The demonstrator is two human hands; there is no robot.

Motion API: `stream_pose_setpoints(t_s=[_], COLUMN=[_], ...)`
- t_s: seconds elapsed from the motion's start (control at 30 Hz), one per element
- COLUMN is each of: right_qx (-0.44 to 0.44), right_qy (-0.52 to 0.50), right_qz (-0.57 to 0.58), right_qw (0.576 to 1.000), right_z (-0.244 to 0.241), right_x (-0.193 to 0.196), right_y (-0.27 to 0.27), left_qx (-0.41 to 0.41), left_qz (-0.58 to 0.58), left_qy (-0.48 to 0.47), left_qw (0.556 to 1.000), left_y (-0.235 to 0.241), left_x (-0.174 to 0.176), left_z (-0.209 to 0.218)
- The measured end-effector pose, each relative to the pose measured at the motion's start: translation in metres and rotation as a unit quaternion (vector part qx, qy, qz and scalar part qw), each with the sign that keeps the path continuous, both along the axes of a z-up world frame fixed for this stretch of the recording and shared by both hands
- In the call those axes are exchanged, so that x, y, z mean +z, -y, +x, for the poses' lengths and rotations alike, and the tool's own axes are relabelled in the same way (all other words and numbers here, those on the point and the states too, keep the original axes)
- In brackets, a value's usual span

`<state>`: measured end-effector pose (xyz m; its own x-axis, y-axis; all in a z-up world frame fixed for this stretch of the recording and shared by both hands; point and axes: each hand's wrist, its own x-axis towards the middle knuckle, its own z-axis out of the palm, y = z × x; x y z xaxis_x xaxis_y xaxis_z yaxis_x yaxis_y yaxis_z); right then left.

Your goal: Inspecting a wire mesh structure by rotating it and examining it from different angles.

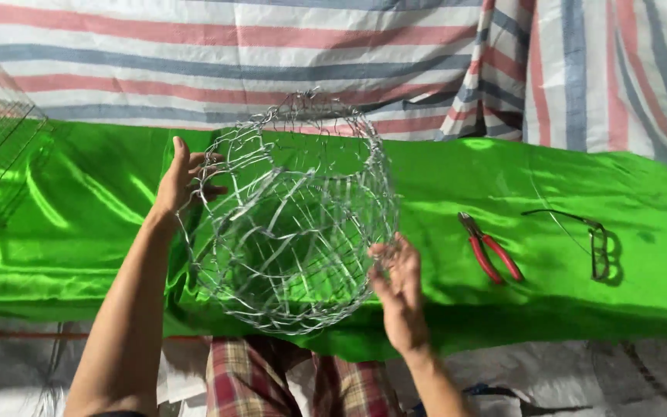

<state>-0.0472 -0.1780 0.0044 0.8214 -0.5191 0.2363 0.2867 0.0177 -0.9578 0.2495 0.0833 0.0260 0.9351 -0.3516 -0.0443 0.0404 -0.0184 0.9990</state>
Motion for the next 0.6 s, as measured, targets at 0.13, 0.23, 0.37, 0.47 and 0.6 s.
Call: stream_pose_setpoints(t_s=[0.13, 0.23, 0.37, 0.47, 0.6], right_qx=[0.049, 0.014, -0.080, -0.029, 0.053], right_qy=[0.003, -0.048, -0.030, 0.050, 0.056], right_qz=[-0.051, -0.149, -0.224, -0.232, -0.254], right_qw=[0.997, 0.988, 0.971, 0.971, 0.964], right_z=[-0.015, -0.023, -0.011, 0.022, 0.045], right_x=[-0.006, -0.004, 0.012, 0.037, 0.039], right_y=[-0.008, 0.010, 0.048, 0.058, 0.072], left_qx=[-0.035, 0.010, 0.164, 0.171, 0.095], left_qz=[0.031, 0.075, 0.017, 0.032, 0.112], left_qy=[-0.042, 0.062, 0.347, 0.474, 0.603], left_qw=[0.998, 0.995, 0.923, 0.863, 0.784], left_y=[-0.002, -0.017, -0.010, 0.027, 0.094], left_x=[0.000, -0.003, 0.050, 0.102, 0.143], left_z=[0.026, 0.036, -0.045, -0.122, -0.146])
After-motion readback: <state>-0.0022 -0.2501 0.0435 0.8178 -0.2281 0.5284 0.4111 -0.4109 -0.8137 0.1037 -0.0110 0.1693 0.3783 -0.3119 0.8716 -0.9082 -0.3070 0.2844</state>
